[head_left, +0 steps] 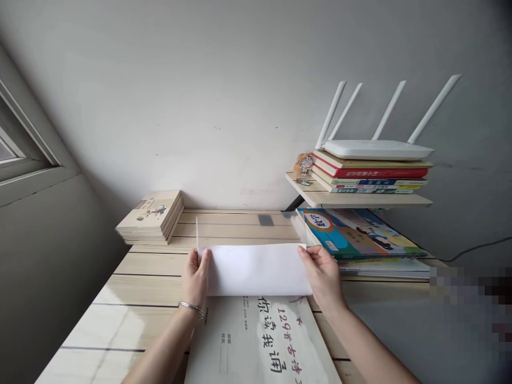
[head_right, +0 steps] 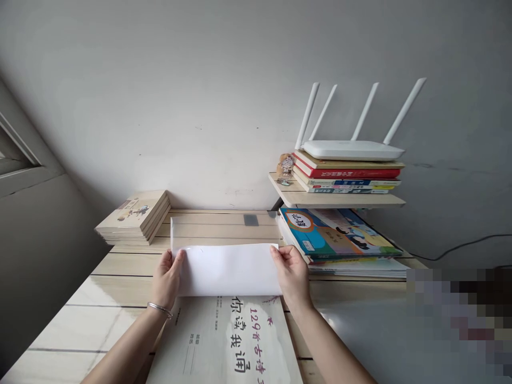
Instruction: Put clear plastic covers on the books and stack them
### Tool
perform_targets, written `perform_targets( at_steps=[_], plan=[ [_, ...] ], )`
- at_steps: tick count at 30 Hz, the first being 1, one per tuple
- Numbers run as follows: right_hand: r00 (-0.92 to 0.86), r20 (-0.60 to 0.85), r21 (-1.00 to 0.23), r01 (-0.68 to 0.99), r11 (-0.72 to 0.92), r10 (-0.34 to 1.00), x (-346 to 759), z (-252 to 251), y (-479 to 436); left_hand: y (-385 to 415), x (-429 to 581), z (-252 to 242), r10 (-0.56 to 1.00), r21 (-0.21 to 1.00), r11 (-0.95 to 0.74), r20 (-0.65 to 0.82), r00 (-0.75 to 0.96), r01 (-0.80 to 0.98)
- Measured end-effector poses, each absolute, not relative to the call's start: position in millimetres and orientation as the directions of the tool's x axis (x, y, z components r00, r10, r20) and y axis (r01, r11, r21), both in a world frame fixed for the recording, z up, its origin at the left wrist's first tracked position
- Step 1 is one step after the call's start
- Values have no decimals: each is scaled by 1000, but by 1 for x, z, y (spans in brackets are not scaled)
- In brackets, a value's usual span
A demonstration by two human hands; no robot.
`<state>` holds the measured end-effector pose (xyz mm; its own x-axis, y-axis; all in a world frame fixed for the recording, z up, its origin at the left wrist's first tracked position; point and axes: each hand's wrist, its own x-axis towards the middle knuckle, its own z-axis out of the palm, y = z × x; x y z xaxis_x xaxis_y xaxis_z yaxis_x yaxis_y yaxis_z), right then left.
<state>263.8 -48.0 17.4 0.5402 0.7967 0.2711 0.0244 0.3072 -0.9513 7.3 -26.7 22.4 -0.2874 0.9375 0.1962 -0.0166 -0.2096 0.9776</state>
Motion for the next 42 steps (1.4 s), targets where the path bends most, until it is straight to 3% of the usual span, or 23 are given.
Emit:
perform_targets(
  at_steps=[13, 18, 23, 33, 42],
  plan=[
    [504, 158, -963, -112, 245, 849, 267, 18, -49, -23, 5, 16, 934, 974, -224, 223, -279, 27],
    [532, 272, -938, -40, 345, 802, 266, 16, -49, -25, 3, 24, 950, 972, -175, 208, -231, 156],
    [537, 386, -903, 54, 426, 750, 264, 15, -52, -27, 6, 30, 940, 961, -78, 160, -300, 266],
    [554, 329, -922, 13, 387, 765, 264, 10, -52, -28, 13, 30, 908, 946, -65, 187, -375, 317],
    [548, 416, -886, 67, 458, 725, 264, 7, -56, -26, 10, 27, 930, 954, -74, 171, -324, 290]
  ],
)
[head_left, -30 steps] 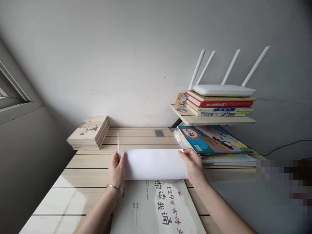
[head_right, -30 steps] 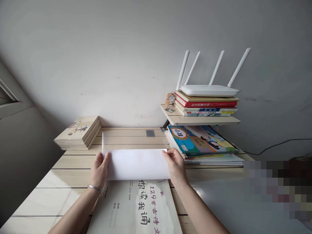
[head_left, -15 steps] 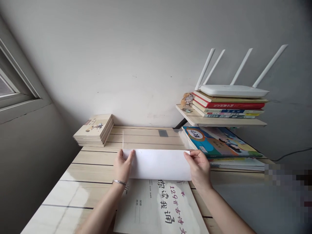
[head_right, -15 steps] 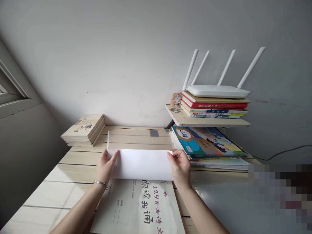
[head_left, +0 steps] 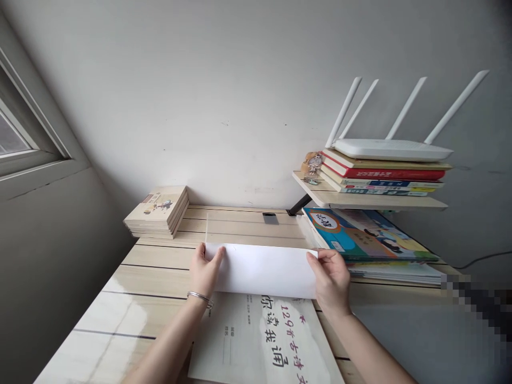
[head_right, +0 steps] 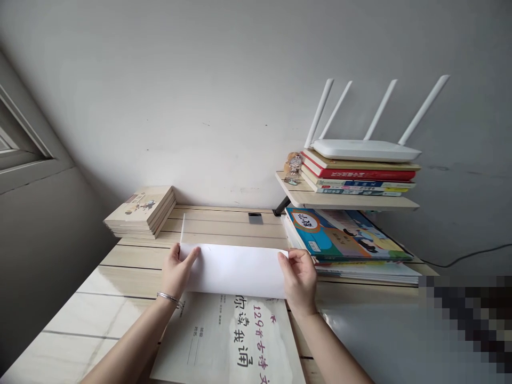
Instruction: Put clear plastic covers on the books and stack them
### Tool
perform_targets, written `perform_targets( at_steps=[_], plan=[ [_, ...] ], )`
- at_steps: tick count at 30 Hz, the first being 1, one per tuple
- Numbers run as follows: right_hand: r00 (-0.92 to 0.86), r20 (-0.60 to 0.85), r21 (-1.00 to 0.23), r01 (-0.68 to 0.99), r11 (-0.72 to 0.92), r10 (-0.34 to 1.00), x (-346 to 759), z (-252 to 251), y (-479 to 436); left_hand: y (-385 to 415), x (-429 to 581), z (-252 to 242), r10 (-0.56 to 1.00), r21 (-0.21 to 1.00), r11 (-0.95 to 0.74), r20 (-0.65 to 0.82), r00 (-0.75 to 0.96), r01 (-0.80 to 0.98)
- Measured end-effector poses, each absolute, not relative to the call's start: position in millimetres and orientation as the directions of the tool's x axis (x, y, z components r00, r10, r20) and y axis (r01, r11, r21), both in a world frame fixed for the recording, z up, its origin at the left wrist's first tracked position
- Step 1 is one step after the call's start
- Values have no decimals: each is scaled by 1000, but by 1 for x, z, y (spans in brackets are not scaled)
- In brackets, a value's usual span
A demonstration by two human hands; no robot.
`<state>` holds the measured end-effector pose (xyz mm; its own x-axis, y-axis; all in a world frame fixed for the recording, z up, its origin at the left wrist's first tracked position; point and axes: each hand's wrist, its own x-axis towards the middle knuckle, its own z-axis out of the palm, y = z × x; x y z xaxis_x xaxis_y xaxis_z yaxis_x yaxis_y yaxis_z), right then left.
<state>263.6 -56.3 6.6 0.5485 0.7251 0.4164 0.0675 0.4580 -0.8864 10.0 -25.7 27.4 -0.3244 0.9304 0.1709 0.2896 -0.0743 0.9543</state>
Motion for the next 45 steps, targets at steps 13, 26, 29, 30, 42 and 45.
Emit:
perform_targets(
  at_steps=[13, 26, 29, 30, 42, 45],
  plan=[
    [529, 492, -860, 171, 481, 691, 266, 1, -53, -23, 15, 26, 903, 911, -56, 220, -368, 408],
    [-495, 692, 113, 793, 599, 525, 200, 46, -93, -23, 17, 24, 859, 896, -97, 295, -418, 433],
    [-563, 592, 141, 777, 614, 577, 171, 42, -89, -25, 19, 26, 850, 905, -111, 300, -433, 410],
    [-563, 576, 140, 782, 607, 593, 164, 41, -86, -25, 19, 27, 848, 906, -112, 302, -435, 409],
    [-306, 566, 0, 928, 372, 765, 164, 41, -73, -21, 15, 16, 801, 849, -197, 428, -418, 491],
    [-243, 567, 3, 956, 293, 787, 176, 40, -72, -21, 15, 16, 798, 843, -206, 439, -414, 497]
  ],
)
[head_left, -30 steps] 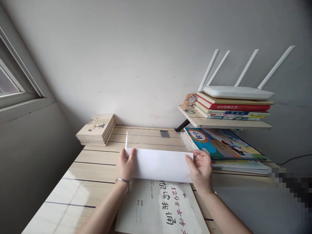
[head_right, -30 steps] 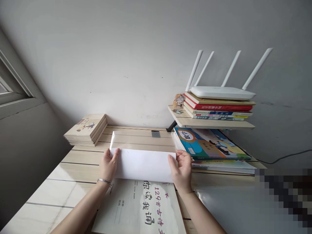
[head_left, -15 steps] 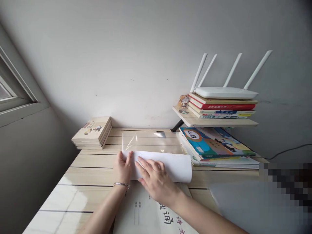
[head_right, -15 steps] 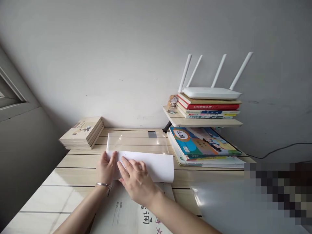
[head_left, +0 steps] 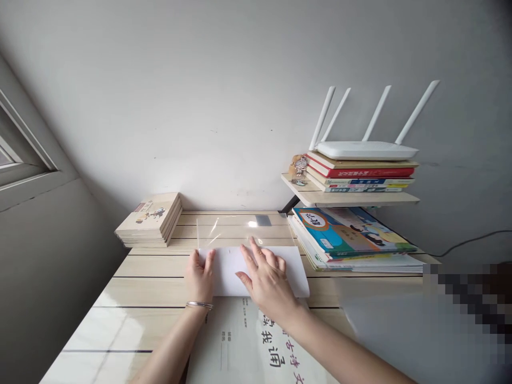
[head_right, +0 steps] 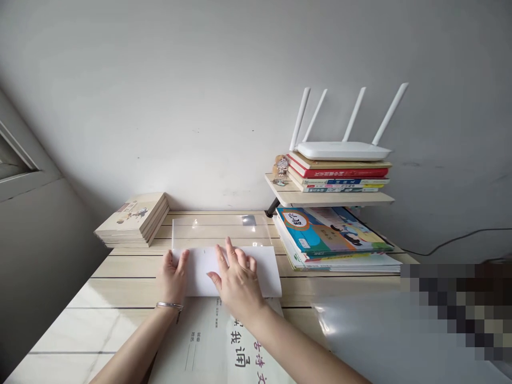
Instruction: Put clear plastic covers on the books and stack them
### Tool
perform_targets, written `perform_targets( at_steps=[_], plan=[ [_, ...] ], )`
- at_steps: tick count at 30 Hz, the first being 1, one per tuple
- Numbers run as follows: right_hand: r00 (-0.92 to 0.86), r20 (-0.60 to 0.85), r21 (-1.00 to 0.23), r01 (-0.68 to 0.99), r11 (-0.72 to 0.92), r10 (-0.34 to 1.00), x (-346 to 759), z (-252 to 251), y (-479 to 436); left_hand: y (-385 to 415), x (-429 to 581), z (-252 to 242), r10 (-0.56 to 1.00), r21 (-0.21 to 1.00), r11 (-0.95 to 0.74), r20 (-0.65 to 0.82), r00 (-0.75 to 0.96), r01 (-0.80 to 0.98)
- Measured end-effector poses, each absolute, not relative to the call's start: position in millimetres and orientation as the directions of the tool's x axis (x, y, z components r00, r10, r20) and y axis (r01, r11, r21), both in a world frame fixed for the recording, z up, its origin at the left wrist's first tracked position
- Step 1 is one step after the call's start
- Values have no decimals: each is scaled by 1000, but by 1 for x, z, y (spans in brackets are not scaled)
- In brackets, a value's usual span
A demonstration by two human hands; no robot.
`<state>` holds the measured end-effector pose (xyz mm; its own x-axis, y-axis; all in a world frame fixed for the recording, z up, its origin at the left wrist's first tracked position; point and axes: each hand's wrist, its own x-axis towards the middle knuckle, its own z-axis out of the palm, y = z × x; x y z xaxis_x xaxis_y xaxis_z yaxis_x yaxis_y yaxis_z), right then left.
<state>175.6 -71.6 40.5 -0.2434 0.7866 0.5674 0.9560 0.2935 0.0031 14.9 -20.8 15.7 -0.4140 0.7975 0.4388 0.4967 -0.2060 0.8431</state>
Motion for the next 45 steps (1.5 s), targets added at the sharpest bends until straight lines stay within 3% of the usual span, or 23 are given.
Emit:
perform_targets(
  at_steps=[9, 14, 17, 19, 21, 23, 26, 30, 35, 45],
  plan=[
    [-123, 624, 50, 992, 118, 771, 229, 44, -70, -23, 15, 17, 816, 869, -248, 426, -391, 429],
    [5, 699, -45, 998, 37, 715, 251, 40, -63, -23, 12, 16, 837, 897, -277, 401, -372, 344],
    [80, 711, -214, 971, 108, 698, 260, 36, -58, -22, 10, 16, 847, 911, -272, 380, -373, 311],
    [101, 685, -389, 888, 245, 722, 266, 31, -54, -21, 9, 14, 850, 916, -274, 373, -371, 294],
    [135, 618, -601, 715, 356, 774, 270, 24, -50, -18, 8, 11, 858, 920, -278, 367, -360, 275],
    [203, 505, -789, 502, 353, 839, 273, 16, -46, -16, 7, 7, 867, 924, -289, 363, -342, 249],
    [326, 347, -929, 248, 275, 879, 273, 10, -42, -15, 5, 5, 885, 936, -295, 344, -314, 194],
    [406, 318, -948, 112, 298, 857, 270, 10, -40, -20, 4, 11, 926, 963, -257, 269, -265, 79],
    [435, 378, -925, 145, 350, 817, 270, 10, -39, -24, 2, 19, 962, 977, -204, 188, -199, -64],
    [465, 261, -945, -53, 321, 846, 270, 12, -39, -26, 4, 22, 959, 978, -195, 174, -222, -75]
  ],
)
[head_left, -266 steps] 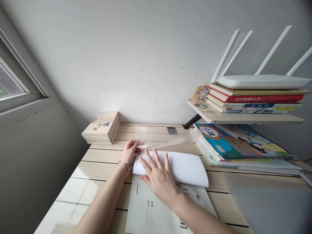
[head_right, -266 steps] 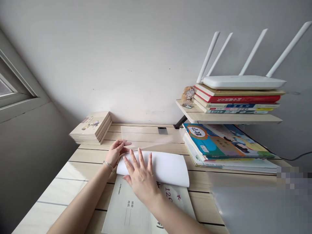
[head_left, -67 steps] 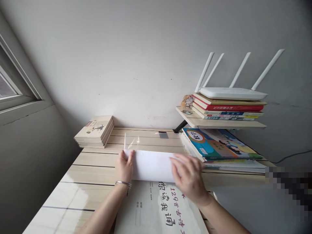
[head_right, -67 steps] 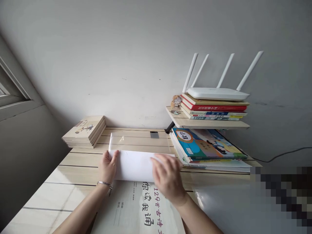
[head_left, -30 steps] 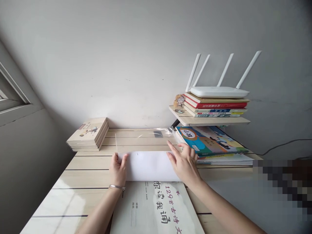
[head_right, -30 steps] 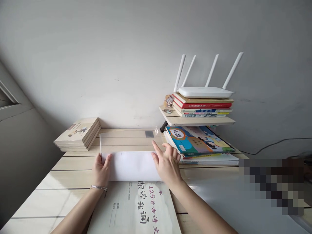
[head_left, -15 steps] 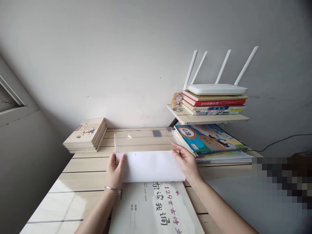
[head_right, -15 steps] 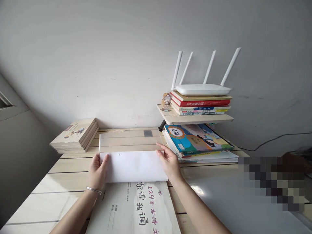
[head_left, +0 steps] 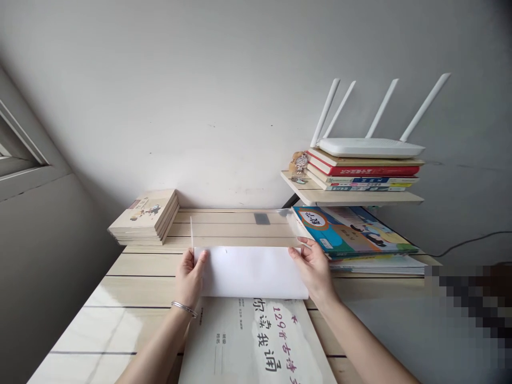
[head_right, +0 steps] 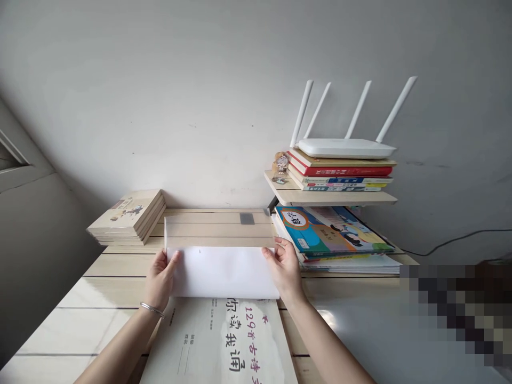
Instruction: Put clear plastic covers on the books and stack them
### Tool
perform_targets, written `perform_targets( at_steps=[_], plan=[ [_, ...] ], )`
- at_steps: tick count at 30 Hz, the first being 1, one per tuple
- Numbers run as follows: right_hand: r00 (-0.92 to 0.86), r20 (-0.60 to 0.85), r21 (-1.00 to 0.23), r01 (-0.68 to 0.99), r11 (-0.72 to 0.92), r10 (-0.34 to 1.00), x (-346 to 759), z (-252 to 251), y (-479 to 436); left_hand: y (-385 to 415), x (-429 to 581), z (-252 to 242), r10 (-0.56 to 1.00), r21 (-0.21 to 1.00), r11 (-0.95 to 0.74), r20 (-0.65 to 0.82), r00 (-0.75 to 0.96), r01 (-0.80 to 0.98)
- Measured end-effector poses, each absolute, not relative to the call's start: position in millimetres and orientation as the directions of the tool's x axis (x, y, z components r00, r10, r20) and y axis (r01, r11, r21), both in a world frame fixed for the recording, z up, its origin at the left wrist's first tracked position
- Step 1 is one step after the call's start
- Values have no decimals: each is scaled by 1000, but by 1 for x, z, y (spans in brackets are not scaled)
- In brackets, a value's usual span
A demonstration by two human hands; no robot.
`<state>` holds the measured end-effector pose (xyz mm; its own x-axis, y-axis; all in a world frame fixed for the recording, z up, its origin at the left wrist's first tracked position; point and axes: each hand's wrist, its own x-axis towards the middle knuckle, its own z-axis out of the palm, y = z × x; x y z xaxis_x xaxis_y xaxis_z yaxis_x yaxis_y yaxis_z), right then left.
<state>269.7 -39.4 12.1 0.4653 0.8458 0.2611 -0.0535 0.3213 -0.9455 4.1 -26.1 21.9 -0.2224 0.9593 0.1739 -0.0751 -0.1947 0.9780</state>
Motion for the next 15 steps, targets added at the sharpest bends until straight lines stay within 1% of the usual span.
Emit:
perform_targets(
  at_steps=[5, 9, 12, 15],
  plan=[
    [465, 233, -965, 6, 260, 854, 273, 6, -39, -24, 3, 21, 962, 975, -210, 192, -195, -78],
    [500, 255, -961, 34, 276, 827, 273, 3, -37, -26, 4, 25, 963, 983, -180, 168, -211, -40],
    [486, 222, -963, -25, 268, 845, 273, 6, -41, -26, 6, 26, 962, 987, -158, 149, -231, -18],
    [403, 114, -973, -141, 184, 908, 272, 12, -48, -26, 6, 25, 959, 987, -160, 152, -238, -16]
  ],
)
